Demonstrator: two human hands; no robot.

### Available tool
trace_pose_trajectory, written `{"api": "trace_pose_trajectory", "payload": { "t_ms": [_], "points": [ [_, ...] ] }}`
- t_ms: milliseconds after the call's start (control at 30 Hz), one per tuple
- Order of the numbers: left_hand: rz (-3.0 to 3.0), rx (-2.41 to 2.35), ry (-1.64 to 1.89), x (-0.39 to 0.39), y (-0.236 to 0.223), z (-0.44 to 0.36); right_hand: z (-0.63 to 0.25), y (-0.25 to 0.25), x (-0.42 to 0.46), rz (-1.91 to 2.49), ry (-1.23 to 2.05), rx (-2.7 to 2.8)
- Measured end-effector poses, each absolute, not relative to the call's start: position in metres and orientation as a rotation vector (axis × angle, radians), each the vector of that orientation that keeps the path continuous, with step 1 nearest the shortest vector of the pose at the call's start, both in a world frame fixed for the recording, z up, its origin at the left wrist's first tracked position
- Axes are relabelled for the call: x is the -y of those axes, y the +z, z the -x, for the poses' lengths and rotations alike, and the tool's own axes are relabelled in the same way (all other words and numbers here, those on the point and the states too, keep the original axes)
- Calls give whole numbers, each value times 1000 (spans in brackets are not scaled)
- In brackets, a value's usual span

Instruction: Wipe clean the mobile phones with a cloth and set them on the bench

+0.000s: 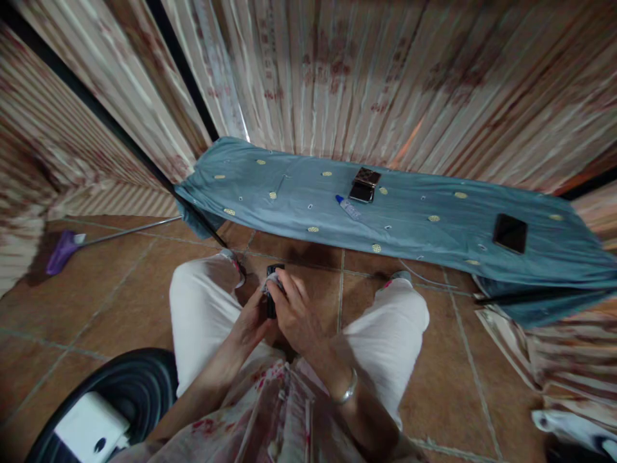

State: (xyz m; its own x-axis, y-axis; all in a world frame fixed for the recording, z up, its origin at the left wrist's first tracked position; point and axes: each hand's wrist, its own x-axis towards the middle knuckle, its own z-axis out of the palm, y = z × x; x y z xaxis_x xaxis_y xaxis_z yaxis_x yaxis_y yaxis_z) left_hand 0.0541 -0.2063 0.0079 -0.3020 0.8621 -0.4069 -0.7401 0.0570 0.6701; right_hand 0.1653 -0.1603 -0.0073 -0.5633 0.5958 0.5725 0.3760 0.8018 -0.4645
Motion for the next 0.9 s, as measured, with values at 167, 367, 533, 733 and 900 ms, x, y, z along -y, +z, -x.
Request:
{"api": "trace_pose_trajectory", "payload": {
  "t_ms": [167,367,533,733,900],
  "points": [
    [96,-941,1487,188,-8,-64,-155,0,143,795,487,2045],
    [-89,-1030,1621,198,-9,-66,-156,14,135,779,709,2020],
    [-251,-1167,1548,204,-6,-65,-168,14,128,752,843,2023],
    [-441,-1234,1482,206,-9,-61,-175,17,129,761,867,1989],
    [-585,-1280,1492,208,-15,-57,-175,24,137,675,880,2008]
  ]
}}
